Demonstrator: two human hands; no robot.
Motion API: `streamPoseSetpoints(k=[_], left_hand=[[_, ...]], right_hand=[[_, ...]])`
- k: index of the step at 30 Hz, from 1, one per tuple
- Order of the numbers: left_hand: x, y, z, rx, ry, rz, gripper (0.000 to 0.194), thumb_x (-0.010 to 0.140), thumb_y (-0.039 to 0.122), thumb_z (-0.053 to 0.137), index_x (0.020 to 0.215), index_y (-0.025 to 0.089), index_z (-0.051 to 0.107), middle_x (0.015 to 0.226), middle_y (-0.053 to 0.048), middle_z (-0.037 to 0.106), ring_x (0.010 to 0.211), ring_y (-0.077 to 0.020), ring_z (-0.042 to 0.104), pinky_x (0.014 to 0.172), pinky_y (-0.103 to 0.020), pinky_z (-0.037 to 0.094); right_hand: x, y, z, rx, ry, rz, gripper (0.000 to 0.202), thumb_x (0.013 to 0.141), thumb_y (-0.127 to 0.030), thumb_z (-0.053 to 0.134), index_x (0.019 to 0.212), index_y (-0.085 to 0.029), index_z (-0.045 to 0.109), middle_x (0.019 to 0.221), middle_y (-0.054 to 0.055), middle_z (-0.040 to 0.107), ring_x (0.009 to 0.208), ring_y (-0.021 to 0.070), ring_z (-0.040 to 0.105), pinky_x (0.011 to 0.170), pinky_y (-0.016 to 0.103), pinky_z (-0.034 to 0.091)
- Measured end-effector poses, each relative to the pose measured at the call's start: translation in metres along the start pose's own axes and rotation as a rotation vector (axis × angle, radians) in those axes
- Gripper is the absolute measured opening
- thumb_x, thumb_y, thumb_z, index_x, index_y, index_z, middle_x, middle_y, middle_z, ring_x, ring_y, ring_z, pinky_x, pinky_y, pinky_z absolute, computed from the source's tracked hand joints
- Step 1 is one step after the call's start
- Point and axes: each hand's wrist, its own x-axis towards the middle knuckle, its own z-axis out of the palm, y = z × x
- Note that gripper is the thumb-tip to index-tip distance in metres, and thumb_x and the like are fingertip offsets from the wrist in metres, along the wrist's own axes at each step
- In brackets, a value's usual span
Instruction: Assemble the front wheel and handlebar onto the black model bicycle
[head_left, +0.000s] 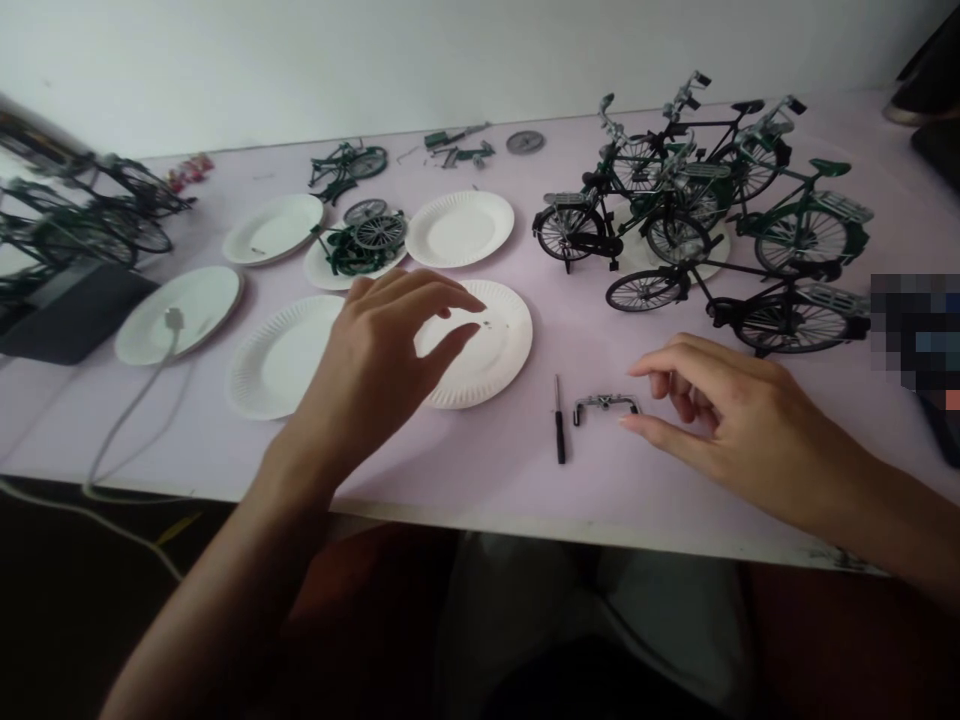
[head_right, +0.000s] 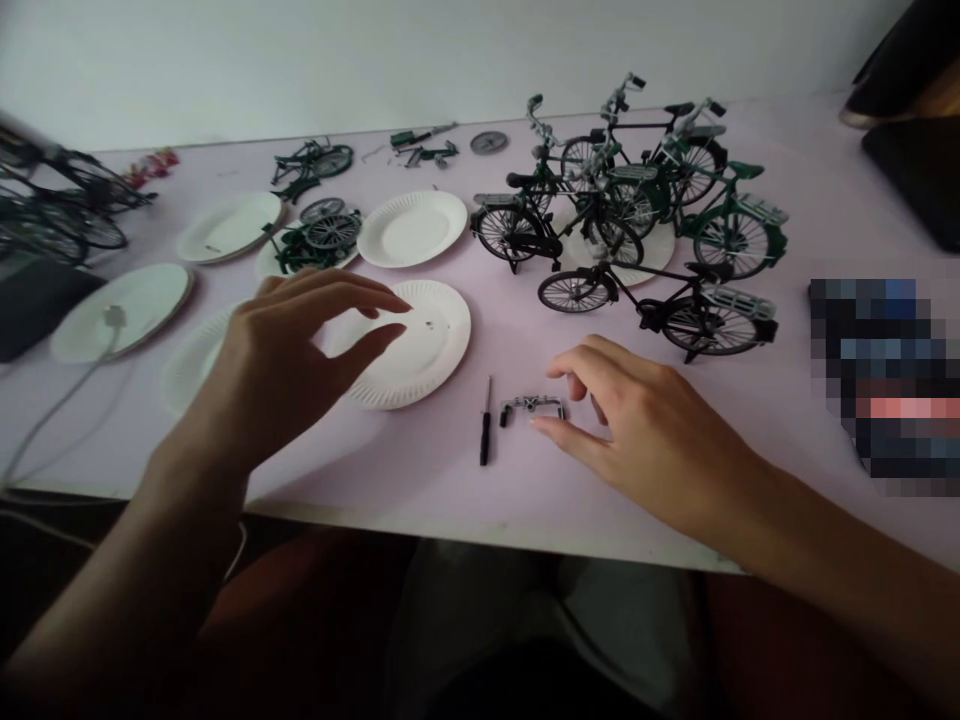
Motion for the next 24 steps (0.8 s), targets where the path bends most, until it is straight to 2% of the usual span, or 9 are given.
streamPoseSetpoints(k=[4,7,10,14,17,20,22,24], left_hand=[[0.004,-0.021,0.012,0.113,-0.033,0.027,0.009,0.097,0.018,0.06,0.102,0.023,0.065,0.109,-0.005,0.074,0.094,-0.0239,0.068,0.086,-0.043,0.044],[0.006,-0.02,0.019,0.17,-0.081,0.078,0.013,0.097,0.018,0.057,0.104,0.024,0.066,0.109,-0.006,0.076,0.096,-0.0273,0.067,0.087,-0.046,0.043],[0.009,-0.018,0.023,0.254,-0.079,0.123,0.015,0.098,0.017,0.054,0.103,0.023,0.067,0.104,-0.007,0.076,0.095,-0.0279,0.067,0.087,-0.047,0.042],[0.011,-0.019,0.028,0.344,-0.062,0.186,0.027,0.1,0.013,0.043,0.096,0.022,0.068,0.089,-0.006,0.074,0.091,-0.0255,0.064,0.086,-0.045,0.043],[0.013,-0.021,0.028,0.358,-0.07,0.217,0.033,0.1,0.01,0.039,0.093,0.022,0.069,0.086,-0.006,0.072,0.088,-0.0243,0.062,0.083,-0.044,0.044],[0.019,-0.016,0.02,0.291,-0.098,0.239,0.024,0.097,0.011,0.047,0.095,0.019,0.069,0.091,-0.008,0.074,0.086,-0.0244,0.064,0.081,-0.042,0.045],[0.026,-0.009,0.012,0.136,-0.07,0.255,0.015,0.094,0.014,0.056,0.097,0.018,0.07,0.091,-0.006,0.074,0.081,-0.0216,0.065,0.079,-0.04,0.047],[0.033,0.002,0.005,-0.075,0.001,0.272,0.01,0.09,0.014,0.066,0.096,0.02,0.071,0.087,-0.002,0.074,0.074,-0.0162,0.065,0.075,-0.034,0.049]], right_hand=[[0.002,-0.004,-0.003,0.004,0.057,-0.054,0.008,0.095,-0.023,0.062,0.101,-0.021,0.058,0.082,0.001,0.058,0.064,0.0135,0.053,0.062,0.03,0.046],[0.004,-0.007,-0.004,0.009,0.081,-0.087,0.006,0.095,-0.018,0.06,0.099,-0.021,0.058,0.083,0.001,0.059,0.064,0.0132,0.054,0.063,0.031,0.046],[0.005,-0.008,-0.004,0.018,0.079,-0.096,0.005,0.095,-0.017,0.057,0.097,-0.021,0.059,0.084,0.002,0.061,0.063,0.0134,0.055,0.063,0.031,0.046],[0.008,-0.005,0.0,0.035,0.061,-0.092,0.007,0.095,-0.017,0.056,0.095,-0.022,0.06,0.088,0.003,0.063,0.064,0.0146,0.056,0.064,0.032,0.048],[0.009,-0.002,0.001,0.039,0.056,-0.102,0.007,0.095,-0.017,0.056,0.094,-0.022,0.061,0.087,0.003,0.062,0.065,0.0149,0.055,0.065,0.033,0.048],[0.012,-0.003,0.001,0.016,0.078,-0.141,0.01,0.096,-0.014,0.054,0.101,-0.021,0.061,0.091,0.004,0.063,0.069,0.0151,0.057,0.068,0.033,0.05],[0.018,-0.006,0.0,0.025,0.116,-0.173,0.014,0.095,-0.012,0.055,0.103,-0.02,0.061,0.093,0.005,0.064,0.074,0.0159,0.059,0.07,0.033,0.051],[0.026,-0.011,0.0,0.116,0.178,-0.192,0.012,0.092,-0.011,0.058,0.098,-0.021,0.064,0.091,0.004,0.066,0.075,0.0165,0.061,0.07,0.033,0.052]])
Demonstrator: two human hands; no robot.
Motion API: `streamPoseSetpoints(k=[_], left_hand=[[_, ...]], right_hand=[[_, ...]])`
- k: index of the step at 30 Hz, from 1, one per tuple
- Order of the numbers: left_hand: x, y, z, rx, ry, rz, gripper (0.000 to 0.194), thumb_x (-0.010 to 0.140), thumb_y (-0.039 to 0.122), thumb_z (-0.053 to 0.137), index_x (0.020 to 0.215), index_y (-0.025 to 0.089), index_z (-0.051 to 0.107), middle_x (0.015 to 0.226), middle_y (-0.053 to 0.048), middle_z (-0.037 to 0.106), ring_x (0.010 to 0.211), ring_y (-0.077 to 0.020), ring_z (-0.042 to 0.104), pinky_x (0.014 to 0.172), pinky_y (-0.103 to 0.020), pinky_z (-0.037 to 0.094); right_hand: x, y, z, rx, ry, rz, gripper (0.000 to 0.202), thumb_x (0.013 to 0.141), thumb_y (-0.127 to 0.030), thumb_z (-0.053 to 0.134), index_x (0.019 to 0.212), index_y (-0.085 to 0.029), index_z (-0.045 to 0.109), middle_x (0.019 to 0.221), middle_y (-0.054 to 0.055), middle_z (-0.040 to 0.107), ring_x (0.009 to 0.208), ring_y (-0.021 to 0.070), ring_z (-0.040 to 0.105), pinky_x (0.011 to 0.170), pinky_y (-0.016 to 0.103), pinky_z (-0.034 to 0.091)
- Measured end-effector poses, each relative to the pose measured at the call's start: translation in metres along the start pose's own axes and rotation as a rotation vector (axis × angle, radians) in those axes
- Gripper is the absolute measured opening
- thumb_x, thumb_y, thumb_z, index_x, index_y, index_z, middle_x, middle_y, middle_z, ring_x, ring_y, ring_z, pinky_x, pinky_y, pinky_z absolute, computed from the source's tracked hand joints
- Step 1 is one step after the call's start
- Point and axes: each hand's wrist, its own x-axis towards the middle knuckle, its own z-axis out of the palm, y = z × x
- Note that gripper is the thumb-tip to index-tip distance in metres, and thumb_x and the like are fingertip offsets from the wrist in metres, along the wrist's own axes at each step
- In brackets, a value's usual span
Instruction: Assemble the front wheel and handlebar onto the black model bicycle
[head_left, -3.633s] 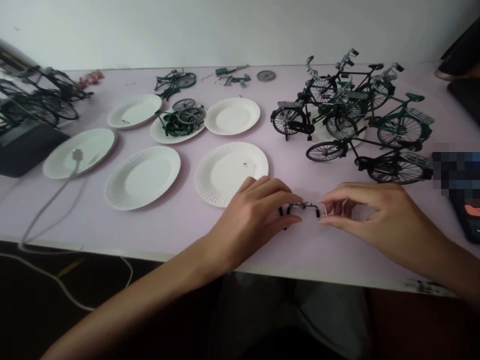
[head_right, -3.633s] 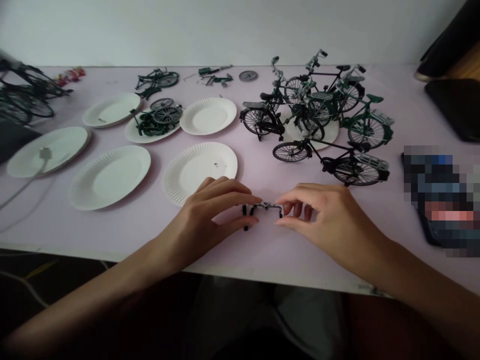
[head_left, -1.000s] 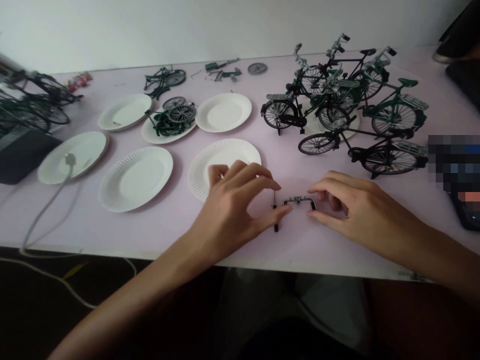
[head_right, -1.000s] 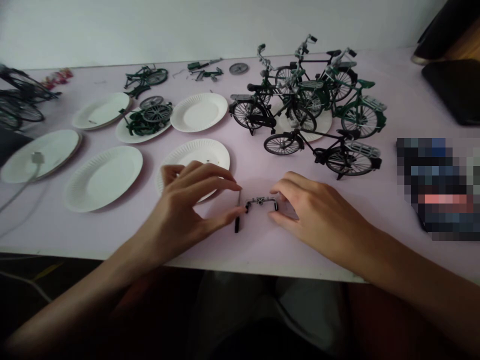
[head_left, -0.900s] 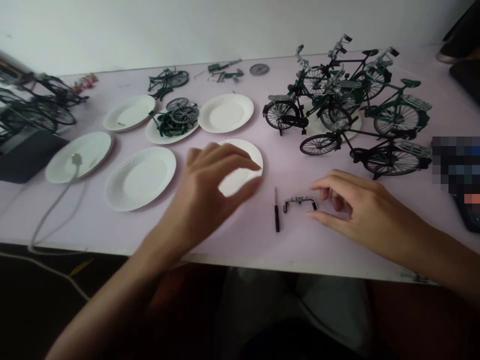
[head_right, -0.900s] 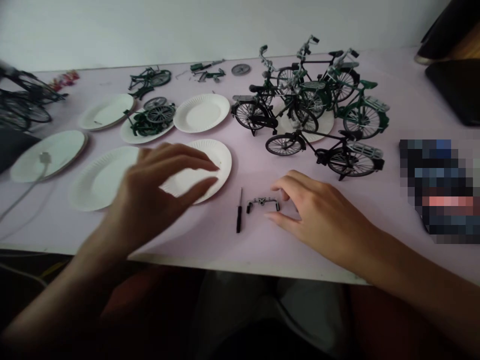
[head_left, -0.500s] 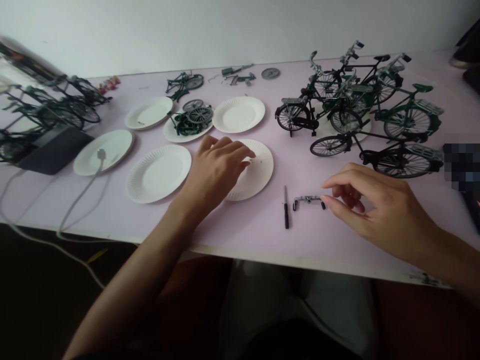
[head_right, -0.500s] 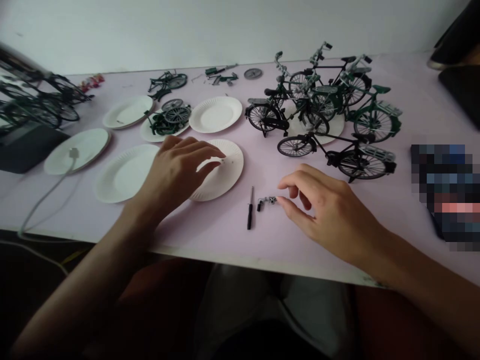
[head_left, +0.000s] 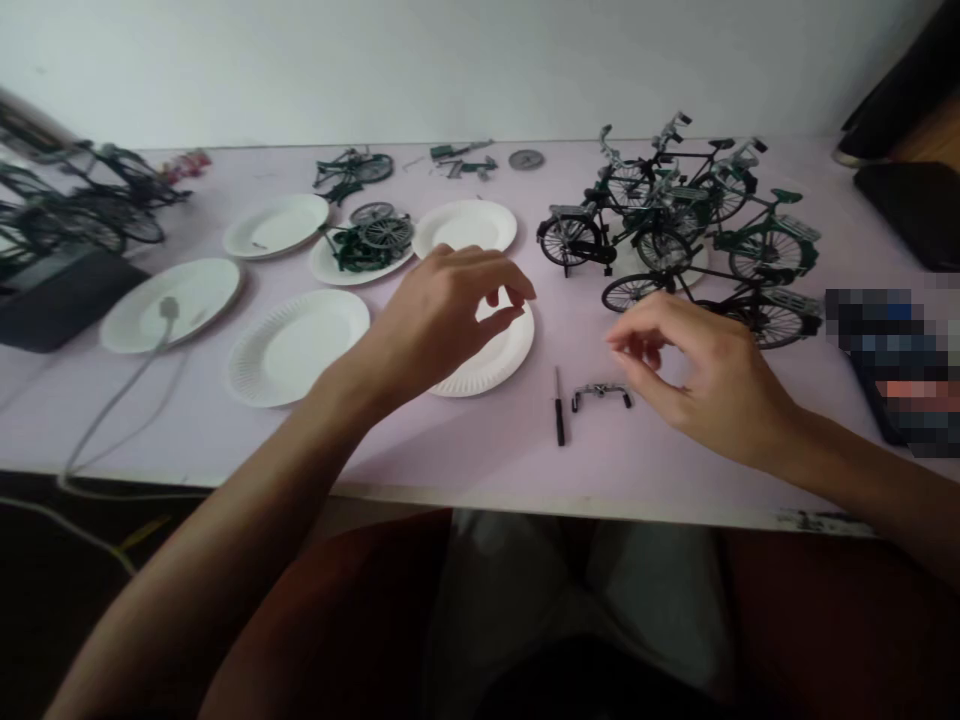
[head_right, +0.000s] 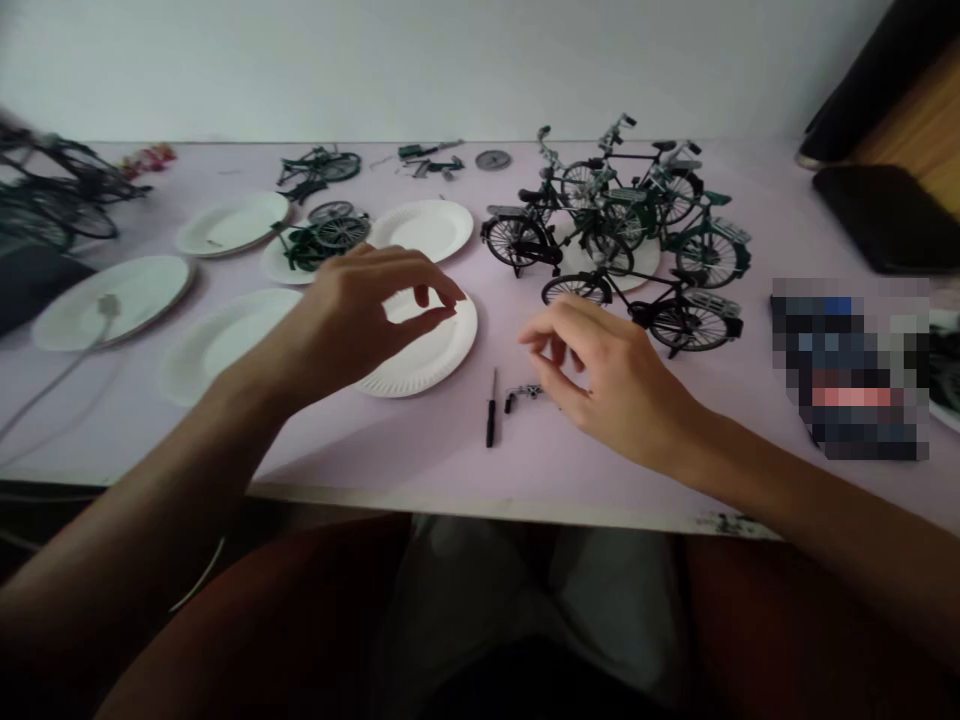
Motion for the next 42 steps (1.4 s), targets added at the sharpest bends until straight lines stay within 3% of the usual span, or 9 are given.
streamPoseSetpoints(k=[3,7,13,16,21,28,35,42], left_hand=[[0.014,0.015,-0.001,-0.241,0.172,0.026,0.015,0.083,0.01,0.076,0.09,0.023,0.072,0.084,0.003,0.073,0.068,-0.0107,0.063,0.063,-0.026,0.049],[0.022,0.032,0.011,-0.452,0.347,0.1,0.014,0.083,0.011,0.078,0.086,0.022,0.071,0.08,0.001,0.072,0.069,-0.0133,0.062,0.062,-0.03,0.05],[0.015,0.049,0.019,-0.335,0.285,0.166,0.01,0.094,0.016,0.067,0.089,0.023,0.064,0.079,0.002,0.067,0.07,-0.0148,0.059,0.069,-0.037,0.045],[0.015,0.052,0.02,-0.29,0.284,0.204,0.014,0.095,0.012,0.064,0.088,0.024,0.062,0.077,0.002,0.066,0.07,-0.0145,0.058,0.066,-0.036,0.041],[0.016,0.051,0.025,-0.249,0.411,0.29,0.013,0.092,0.01,0.068,0.085,0.021,0.064,0.068,0.003,0.065,0.063,-0.0132,0.056,0.063,-0.034,0.036],[0.013,0.052,0.022,-0.161,0.396,0.319,0.013,0.093,0.012,0.066,0.085,0.022,0.064,0.067,0.004,0.065,0.063,-0.0134,0.057,0.066,-0.034,0.036],[0.01,0.049,0.027,-0.183,0.351,0.236,0.012,0.097,0.018,0.062,0.087,0.024,0.064,0.071,0.004,0.065,0.066,-0.0147,0.059,0.068,-0.036,0.039],[0.009,0.048,0.031,-0.178,0.357,0.247,0.012,0.1,0.02,0.058,0.088,0.024,0.062,0.071,0.002,0.064,0.068,-0.016,0.06,0.071,-0.038,0.039]], right_hand=[[0.013,-0.002,0.003,0.213,0.055,0.128,0.009,0.09,-0.012,0.063,0.092,-0.02,0.067,0.094,0.003,0.069,0.084,0.0172,0.066,0.076,0.033,0.055],[0.018,-0.002,0.002,0.554,0.107,0.374,0.003,0.088,-0.019,0.071,0.089,-0.017,0.07,0.086,0.001,0.072,0.072,0.013,0.067,0.069,0.029,0.058],[0.01,0.002,-0.001,0.94,0.028,0.551,0.013,0.083,-0.024,0.08,0.089,-0.017,0.07,0.076,-0.002,0.071,0.072,0.0109,0.068,0.072,0.027,0.058],[0.009,0.003,-0.001,0.956,0.032,0.566,0.015,0.08,-0.022,0.082,0.087,-0.017,0.07,0.075,-0.002,0.07,0.071,0.0105,0.067,0.072,0.027,0.057],[0.011,0.001,-0.002,0.926,0.063,0.576,0.017,0.077,-0.02,0.085,0.083,-0.017,0.069,0.075,-0.002,0.069,0.07,0.0102,0.066,0.071,0.026,0.056],[0.008,0.003,0.002,0.976,0.044,0.584,0.024,0.078,-0.02,0.084,0.079,-0.019,0.061,0.082,-0.002,0.069,0.067,0.0089,0.061,0.069,0.027,0.053],[0.007,0.002,0.004,0.985,0.044,0.564,0.031,0.083,-0.022,0.08,0.075,-0.02,0.051,0.084,-0.001,0.07,0.064,0.0081,0.056,0.066,0.029,0.049],[0.006,0.001,0.006,1.041,0.048,0.61,0.036,0.084,-0.021,0.079,0.076,-0.021,0.045,0.086,-0.001,0.07,0.066,0.0086,0.053,0.066,0.028,0.045]])
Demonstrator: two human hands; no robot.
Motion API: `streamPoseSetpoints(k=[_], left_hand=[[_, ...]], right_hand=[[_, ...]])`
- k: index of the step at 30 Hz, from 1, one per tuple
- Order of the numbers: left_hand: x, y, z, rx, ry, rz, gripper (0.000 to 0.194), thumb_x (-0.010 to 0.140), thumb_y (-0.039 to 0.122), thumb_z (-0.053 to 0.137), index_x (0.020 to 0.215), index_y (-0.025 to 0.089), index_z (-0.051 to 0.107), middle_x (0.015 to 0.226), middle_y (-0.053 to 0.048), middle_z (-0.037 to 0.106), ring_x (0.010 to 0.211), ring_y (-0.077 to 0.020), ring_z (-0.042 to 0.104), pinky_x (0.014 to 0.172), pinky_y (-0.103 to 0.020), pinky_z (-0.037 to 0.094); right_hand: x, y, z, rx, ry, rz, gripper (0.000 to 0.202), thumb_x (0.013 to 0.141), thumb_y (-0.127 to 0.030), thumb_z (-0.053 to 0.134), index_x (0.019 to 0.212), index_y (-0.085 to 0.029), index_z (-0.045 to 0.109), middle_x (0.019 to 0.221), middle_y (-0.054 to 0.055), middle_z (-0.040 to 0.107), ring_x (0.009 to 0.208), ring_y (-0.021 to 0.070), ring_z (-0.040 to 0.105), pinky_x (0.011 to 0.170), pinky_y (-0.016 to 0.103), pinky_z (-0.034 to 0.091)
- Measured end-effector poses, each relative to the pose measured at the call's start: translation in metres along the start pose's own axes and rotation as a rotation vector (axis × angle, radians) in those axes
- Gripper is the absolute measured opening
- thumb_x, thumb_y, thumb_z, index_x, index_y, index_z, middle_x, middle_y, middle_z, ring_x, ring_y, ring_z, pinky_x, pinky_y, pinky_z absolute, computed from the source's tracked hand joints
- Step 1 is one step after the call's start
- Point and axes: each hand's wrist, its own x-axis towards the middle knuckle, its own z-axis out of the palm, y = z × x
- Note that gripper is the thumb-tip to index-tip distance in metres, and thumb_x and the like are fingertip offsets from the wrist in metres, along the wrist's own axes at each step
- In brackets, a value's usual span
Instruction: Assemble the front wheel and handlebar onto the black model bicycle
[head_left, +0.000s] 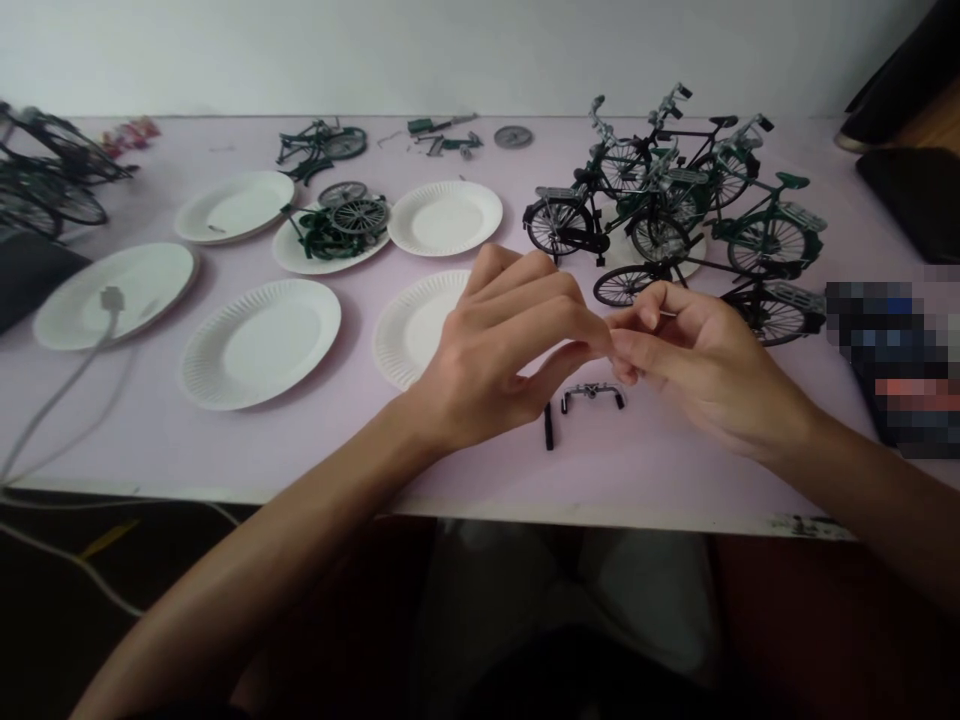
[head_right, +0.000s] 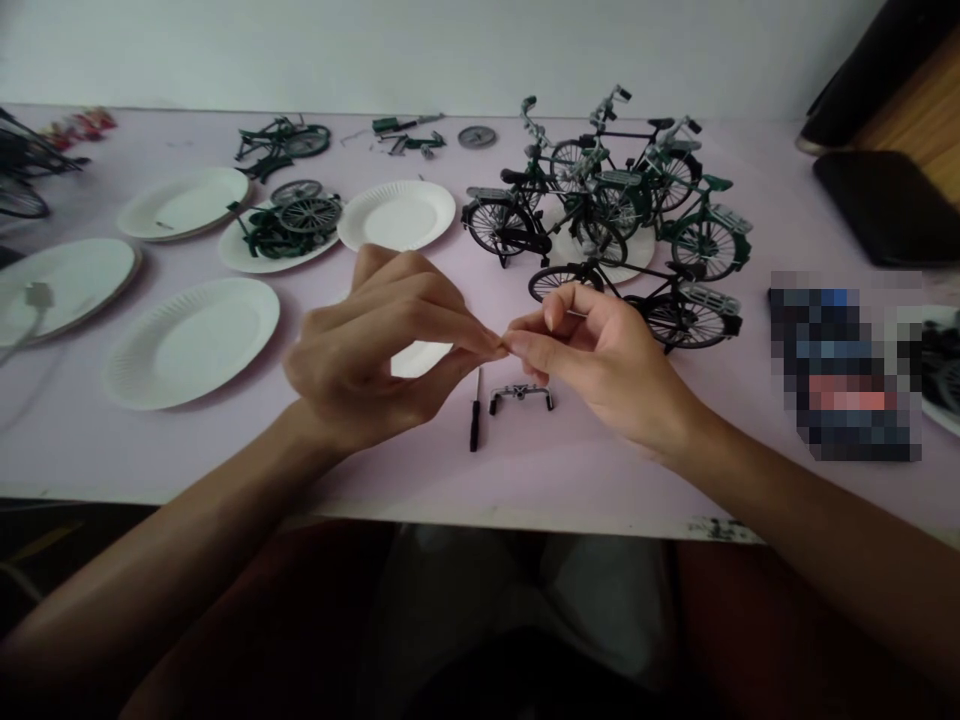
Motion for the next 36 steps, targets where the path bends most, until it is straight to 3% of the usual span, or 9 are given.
streamPoseSetpoints(k=[4,11,24,29,32,36], left_hand=[[0.0,0.001,-0.003,0.049,-0.023,0.018,0.013,0.099,0.022,0.058,0.088,0.025,0.063,0.071,0.002,0.064,0.07,-0.0168,0.061,0.074,-0.039,0.041],[-0.004,-0.004,-0.004,0.074,-0.174,-0.062,0.012,0.101,0.027,0.054,0.095,0.028,0.064,0.093,0.0,0.074,0.081,-0.0186,0.068,0.082,-0.042,0.047],[-0.001,0.004,0.005,0.099,-0.001,0.053,0.012,0.097,0.011,0.057,0.093,0.023,0.056,0.082,0.0,0.071,0.069,-0.0159,0.061,0.069,-0.036,0.041],[-0.005,0.002,0.005,0.111,-0.083,-0.037,0.01,0.1,0.017,0.053,0.093,0.024,0.055,0.082,0.002,0.067,0.073,-0.0168,0.062,0.075,-0.037,0.039],[-0.005,0.001,0.001,0.084,-0.165,-0.08,0.005,0.1,0.028,0.057,0.099,0.023,0.056,0.09,-0.001,0.068,0.08,-0.019,0.062,0.078,-0.038,0.039],[-0.008,0.002,-0.003,0.004,-0.397,-0.173,0.035,0.095,0.052,0.061,0.104,0.018,0.061,0.103,-0.007,0.069,0.091,-0.0221,0.06,0.083,-0.039,0.038]], right_hand=[[-0.001,0.001,0.0,0.029,0.002,0.038,0.037,0.086,-0.021,0.078,0.078,-0.022,0.042,0.085,-0.003,0.069,0.067,0.0086,0.052,0.066,0.027,0.044],[0.0,-0.002,-0.001,-0.047,0.049,-0.02,0.038,0.084,-0.019,0.08,0.076,-0.022,0.042,0.087,-0.001,0.071,0.068,0.0086,0.054,0.068,0.028,0.046],[0.001,-0.004,-0.001,-0.107,0.097,-0.074,0.038,0.077,-0.022,0.085,0.073,-0.022,0.047,0.085,0.0,0.073,0.067,0.0091,0.057,0.067,0.028,0.049],[0.0,-0.001,-0.001,-0.209,0.094,-0.117,0.039,0.08,-0.022,0.082,0.073,-0.023,0.044,0.09,0.0,0.073,0.068,0.0112,0.06,0.067,0.03,0.052],[-0.003,0.001,-0.003,-0.409,0.114,-0.278,0.036,0.083,-0.02,0.078,0.075,-0.025,0.043,0.092,0.0,0.072,0.083,0.0175,0.068,0.075,0.035,0.055],[-0.009,-0.004,-0.012,-0.825,0.039,-0.515,0.031,0.088,-0.017,0.07,0.075,-0.027,0.044,0.092,0.001,0.071,0.092,0.0218,0.07,0.074,0.038,0.052]])
